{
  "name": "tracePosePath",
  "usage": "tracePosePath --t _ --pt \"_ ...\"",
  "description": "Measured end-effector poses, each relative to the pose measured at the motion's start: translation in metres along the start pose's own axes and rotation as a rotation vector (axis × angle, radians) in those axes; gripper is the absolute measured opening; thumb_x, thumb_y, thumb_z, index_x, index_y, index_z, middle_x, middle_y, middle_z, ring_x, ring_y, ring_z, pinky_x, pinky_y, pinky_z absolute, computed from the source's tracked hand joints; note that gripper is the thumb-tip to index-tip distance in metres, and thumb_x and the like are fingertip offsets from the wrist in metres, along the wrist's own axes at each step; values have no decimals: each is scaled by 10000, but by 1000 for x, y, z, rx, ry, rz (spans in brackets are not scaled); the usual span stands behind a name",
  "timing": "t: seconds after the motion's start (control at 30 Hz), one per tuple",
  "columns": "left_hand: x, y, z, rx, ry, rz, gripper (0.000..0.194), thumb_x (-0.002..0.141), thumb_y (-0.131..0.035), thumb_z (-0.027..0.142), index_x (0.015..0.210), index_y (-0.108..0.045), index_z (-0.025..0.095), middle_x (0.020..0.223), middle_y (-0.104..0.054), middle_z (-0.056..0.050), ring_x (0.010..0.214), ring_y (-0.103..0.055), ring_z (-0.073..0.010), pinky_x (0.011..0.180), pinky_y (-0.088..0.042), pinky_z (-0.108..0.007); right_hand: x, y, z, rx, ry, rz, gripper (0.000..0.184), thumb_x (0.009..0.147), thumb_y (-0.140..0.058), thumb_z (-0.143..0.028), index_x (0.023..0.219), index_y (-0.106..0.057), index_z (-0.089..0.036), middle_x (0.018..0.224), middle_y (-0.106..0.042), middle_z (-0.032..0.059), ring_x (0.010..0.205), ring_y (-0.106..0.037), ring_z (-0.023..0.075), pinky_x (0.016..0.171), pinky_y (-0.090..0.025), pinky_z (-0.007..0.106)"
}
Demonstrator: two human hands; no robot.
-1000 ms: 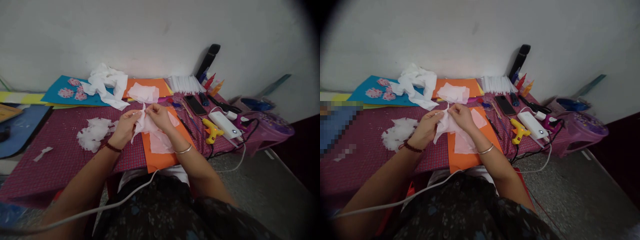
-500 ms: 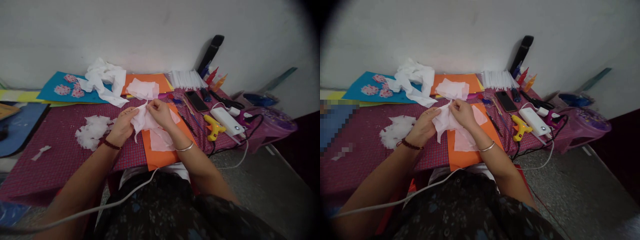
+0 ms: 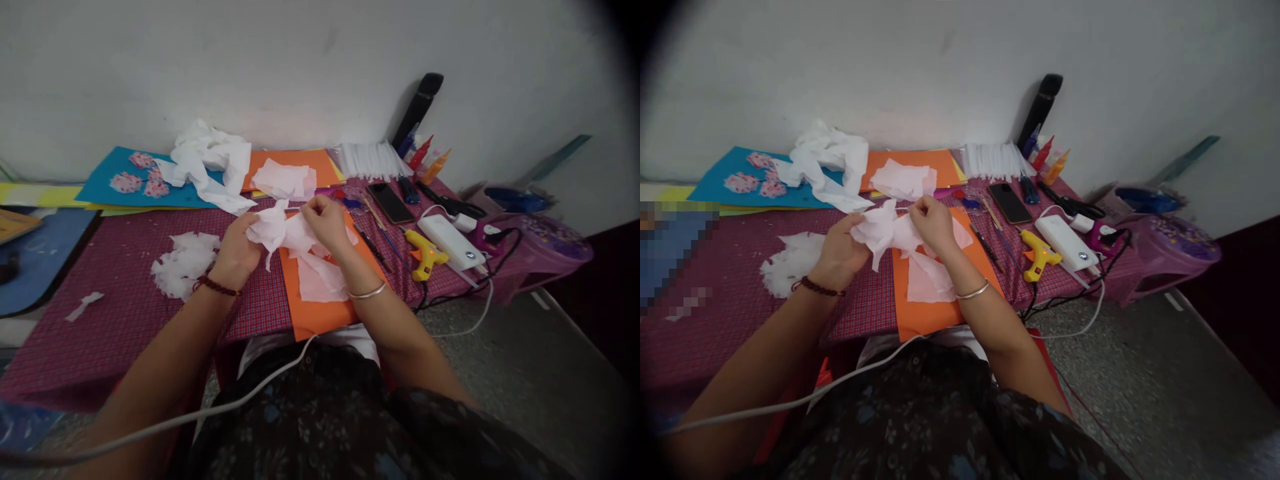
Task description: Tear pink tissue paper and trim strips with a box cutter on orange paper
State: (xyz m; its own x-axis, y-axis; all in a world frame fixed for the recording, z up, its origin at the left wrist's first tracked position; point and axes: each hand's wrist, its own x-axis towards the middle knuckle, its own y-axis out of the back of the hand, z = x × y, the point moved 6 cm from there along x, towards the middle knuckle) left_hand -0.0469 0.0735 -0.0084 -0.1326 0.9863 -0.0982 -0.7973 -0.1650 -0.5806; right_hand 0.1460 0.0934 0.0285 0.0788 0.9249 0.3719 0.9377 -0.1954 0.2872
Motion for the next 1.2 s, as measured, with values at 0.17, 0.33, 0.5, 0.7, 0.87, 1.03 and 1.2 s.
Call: tracePosePath --t 0.17,0.33,0.5,0.7,0.87,1.03,1.2 --pt "5 8 0 121 -56 34 84 728 -680 178 800 -643 200 872 -724 -30 827 -673 -174 740 -553 -279 0 -5 2 277 -124 -52 176 835 -627 -211 685 -537 -212 675 -501 -53 652 -444 115 645 -346 277" --pt "-7 -4 12 415 -251 -38 437 631 -749 122 1058 -693 195 1050 -745 -36 937 -699 -207 852 -583 -336 -8 -17 -3 436 -166 -246 140 822 -642 -268 730 -549 -218 685 -506 -49 621 -412 106 619 -345 278" --pt "-24 -21 34 820 -618 -101 616 660 -727 82 1257 -664 221 1365 -680 -90 1287 -632 -272 1176 -465 -460 -15 -22 -8 447 -111 -355 159 802 -668 -303 738 -546 -223 724 -539 -29 663 -451 113 625 -351 283" --pt "-19 -14 39 593 -444 -86 172 848 -708 297 994 -714 207 967 -737 -36 855 -679 -155 802 -558 -298 -16 -21 -11 444 -62 -353 165 813 -646 -292 726 -524 -223 734 -553 -19 667 -455 112 629 -356 290" --pt "-15 -11 48 593 -336 -94 280 900 -721 372 700 -646 191 650 -576 1 573 -476 -110 550 -357 -249 -18 -23 -15 383 -80 -379 156 844 -614 -235 724 -516 -224 761 -569 -10 703 -488 119 663 -392 293" --pt "-25 -18 50 661 -338 -118 373 663 -882 92 992 -756 214 632 -557 51 623 -470 -146 635 -368 -253 -21 -25 -20 253 -47 -407 164 870 -594 -216 732 -508 -229 759 -558 -11 737 -490 132 698 -417 297" --pt "-29 -24 44 757 -377 -217 285 674 -815 53 890 -804 239 859 -723 -12 906 -602 -232 861 -440 -271 -20 -27 -18 210 24 -414 129 846 -588 -228 737 -519 -224 745 -549 -21 734 -493 130 717 -415 301"
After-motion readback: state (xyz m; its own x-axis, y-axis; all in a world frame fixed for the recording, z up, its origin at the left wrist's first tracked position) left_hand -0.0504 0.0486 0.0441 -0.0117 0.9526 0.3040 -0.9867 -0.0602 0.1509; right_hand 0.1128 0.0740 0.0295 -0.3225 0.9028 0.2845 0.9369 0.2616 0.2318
